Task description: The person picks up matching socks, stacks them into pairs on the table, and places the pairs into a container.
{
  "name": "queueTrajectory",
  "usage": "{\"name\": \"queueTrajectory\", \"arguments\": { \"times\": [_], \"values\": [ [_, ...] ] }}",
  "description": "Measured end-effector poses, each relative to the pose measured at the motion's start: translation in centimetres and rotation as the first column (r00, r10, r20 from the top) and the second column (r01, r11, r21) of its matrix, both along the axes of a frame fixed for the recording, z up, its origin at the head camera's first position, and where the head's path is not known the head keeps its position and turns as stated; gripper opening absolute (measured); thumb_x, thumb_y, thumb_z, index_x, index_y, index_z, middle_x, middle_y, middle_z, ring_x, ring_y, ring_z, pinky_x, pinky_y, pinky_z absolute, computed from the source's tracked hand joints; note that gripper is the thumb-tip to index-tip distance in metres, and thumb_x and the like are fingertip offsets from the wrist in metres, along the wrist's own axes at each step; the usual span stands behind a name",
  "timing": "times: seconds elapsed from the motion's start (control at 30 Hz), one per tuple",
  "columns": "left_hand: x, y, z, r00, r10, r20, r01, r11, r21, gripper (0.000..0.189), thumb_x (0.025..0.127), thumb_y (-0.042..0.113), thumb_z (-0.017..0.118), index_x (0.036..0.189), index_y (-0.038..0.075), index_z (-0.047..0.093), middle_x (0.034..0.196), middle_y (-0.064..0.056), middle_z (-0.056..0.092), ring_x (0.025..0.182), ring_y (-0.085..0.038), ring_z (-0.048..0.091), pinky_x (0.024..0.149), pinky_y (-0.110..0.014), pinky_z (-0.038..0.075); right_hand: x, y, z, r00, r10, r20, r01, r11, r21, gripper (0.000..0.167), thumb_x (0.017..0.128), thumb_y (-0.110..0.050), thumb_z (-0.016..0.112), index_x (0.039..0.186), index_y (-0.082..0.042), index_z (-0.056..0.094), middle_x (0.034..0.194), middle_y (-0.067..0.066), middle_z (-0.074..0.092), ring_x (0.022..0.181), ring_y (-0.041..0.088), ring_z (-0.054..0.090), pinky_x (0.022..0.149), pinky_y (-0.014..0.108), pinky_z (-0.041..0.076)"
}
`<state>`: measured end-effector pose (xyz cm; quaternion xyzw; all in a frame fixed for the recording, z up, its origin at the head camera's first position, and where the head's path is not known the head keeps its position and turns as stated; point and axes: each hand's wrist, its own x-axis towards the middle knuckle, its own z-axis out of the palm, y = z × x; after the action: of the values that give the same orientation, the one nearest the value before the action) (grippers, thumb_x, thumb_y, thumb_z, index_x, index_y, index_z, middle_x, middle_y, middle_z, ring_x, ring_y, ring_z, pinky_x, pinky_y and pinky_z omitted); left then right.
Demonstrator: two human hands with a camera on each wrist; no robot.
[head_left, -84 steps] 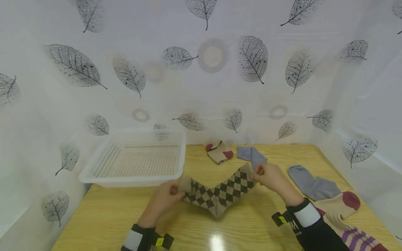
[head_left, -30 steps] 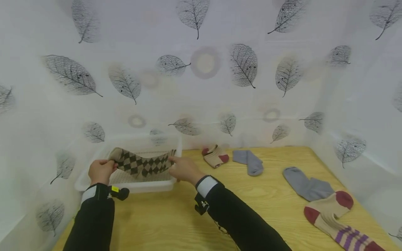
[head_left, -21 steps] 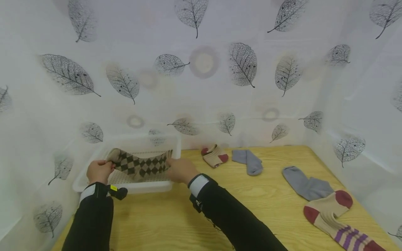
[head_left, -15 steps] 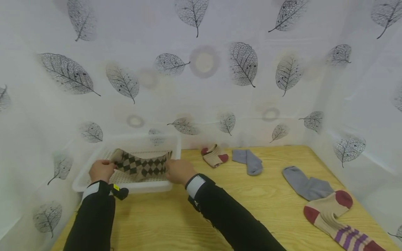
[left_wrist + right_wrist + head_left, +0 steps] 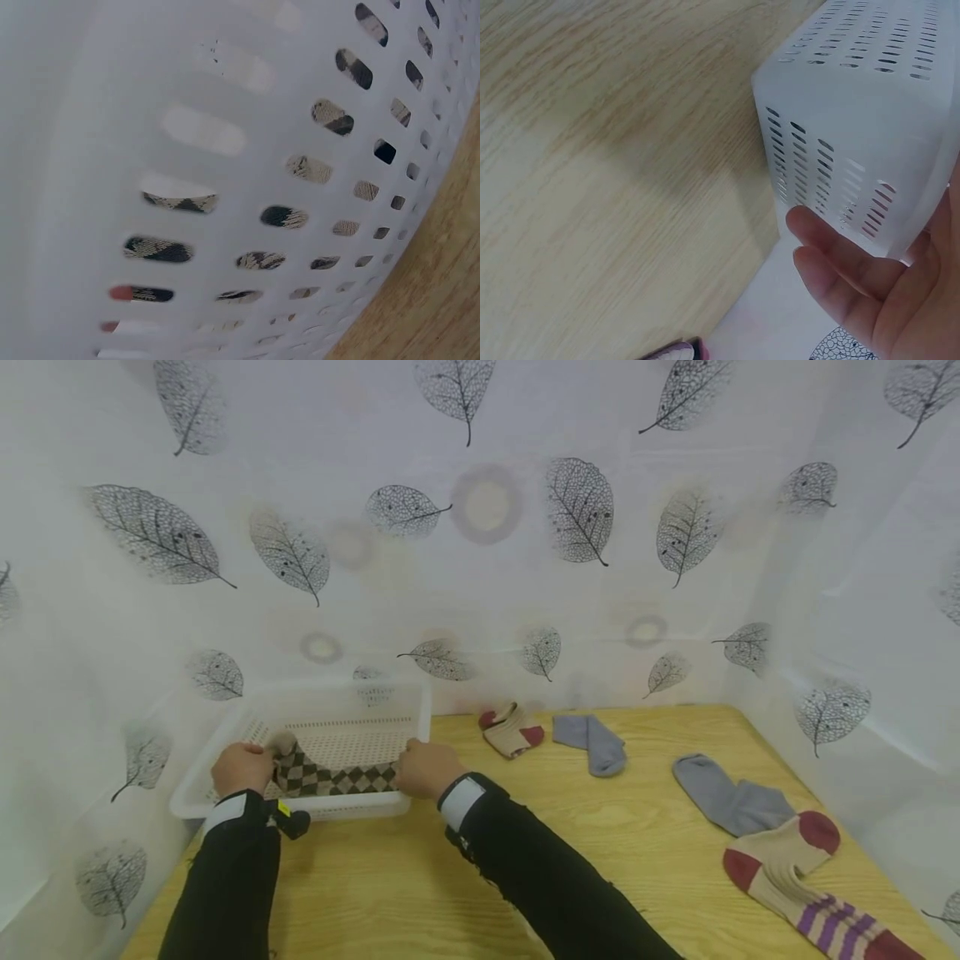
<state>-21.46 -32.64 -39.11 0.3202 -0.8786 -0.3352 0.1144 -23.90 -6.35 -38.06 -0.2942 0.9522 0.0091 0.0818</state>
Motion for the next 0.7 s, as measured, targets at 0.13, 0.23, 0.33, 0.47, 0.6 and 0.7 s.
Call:
{"name": "queueTrajectory", "arguments": {
  "times": [0.13,0.23,0.33,0.47,0.6,0.7],
  "values": [
    [0.0,-0.2,-0.1,1.0,0.006,-0.012,-0.006,0.999,0.036,0.035,0.102,0.01,0.046,0.127,-0.013,0.057,0.131,-0.037,0.057,0.12,-0.055,0.054,0.099,-0.063,0.048,0.0,0.0,-0.2,0.986,0.146,-0.075,-0.137,0.984,0.11,0.027,0.105,-0.037,0.056,0.11,-0.024,0.079,0.105,-0.007,0.069,0.085,0.009,0.051,0.067,0.022,0.051],
    [0.1,-0.4,-0.4,1.0,-0.013,-0.019,0.014,0.999,0.038,0.036,0.099,0.01,0.047,0.125,-0.013,0.056,0.129,-0.037,0.057,0.117,-0.055,0.054,0.096,-0.063,0.049,0.1,0.2,-0.3,0.96,0.241,-0.144,-0.215,0.961,0.175,0.025,0.105,-0.033,0.055,0.111,-0.031,0.079,0.106,-0.011,0.073,0.092,0.007,0.051,0.072,0.021,0.05],
    [0.1,-0.6,-0.6,0.998,-0.065,0.012,0.064,0.998,0.02,0.04,0.097,0.014,0.049,0.124,-0.015,0.054,0.127,-0.039,0.057,0.113,-0.054,0.056,0.093,-0.062,0.049,0.3,0.4,-0.4,0.964,0.217,-0.15,-0.201,0.973,0.115,0.025,0.105,-0.029,0.055,0.108,-0.026,0.079,0.106,-0.008,0.072,0.091,0.008,0.054,0.072,0.021,0.052],
    [-0.2,-0.5,-0.5,0.986,-0.156,0.061,0.156,0.988,0.005,0.052,0.097,0.018,0.051,0.136,-0.017,0.048,0.129,-0.04,0.058,0.109,-0.052,0.06,0.088,-0.058,0.052,0.3,0.8,-0.3,0.985,0.139,-0.105,-0.145,0.988,-0.046,0.028,0.107,-0.03,0.052,0.109,-0.016,0.076,0.107,-0.003,0.07,0.089,0.009,0.058,0.071,0.023,0.054],
    [-0.5,0.5,0.3,0.933,-0.336,0.131,0.342,0.939,-0.023,0.047,0.1,0.014,0.052,0.135,-0.016,0.052,0.128,-0.038,0.06,0.107,-0.049,0.063,0.084,-0.053,0.055,0.3,1.5,-0.2,0.991,0.119,-0.062,-0.126,0.982,-0.141,0.032,0.108,-0.033,0.051,0.119,-0.013,0.073,0.114,0.0,0.069,0.095,0.012,0.064,0.08,0.026,0.057],
    [-0.5,1.5,1.4,0.814,-0.522,0.254,0.539,0.842,0.004,0.038,0.101,0.015,0.054,0.125,-0.013,0.061,0.119,-0.034,0.065,0.104,-0.045,0.065,0.084,-0.051,0.055,0.3,2.0,0.1,0.994,0.109,-0.028,-0.112,0.976,-0.187,0.035,0.108,-0.035,0.052,0.123,-0.012,0.071,0.121,0.003,0.069,0.102,0.015,0.067,0.085,0.028,0.058]
  ]
}}
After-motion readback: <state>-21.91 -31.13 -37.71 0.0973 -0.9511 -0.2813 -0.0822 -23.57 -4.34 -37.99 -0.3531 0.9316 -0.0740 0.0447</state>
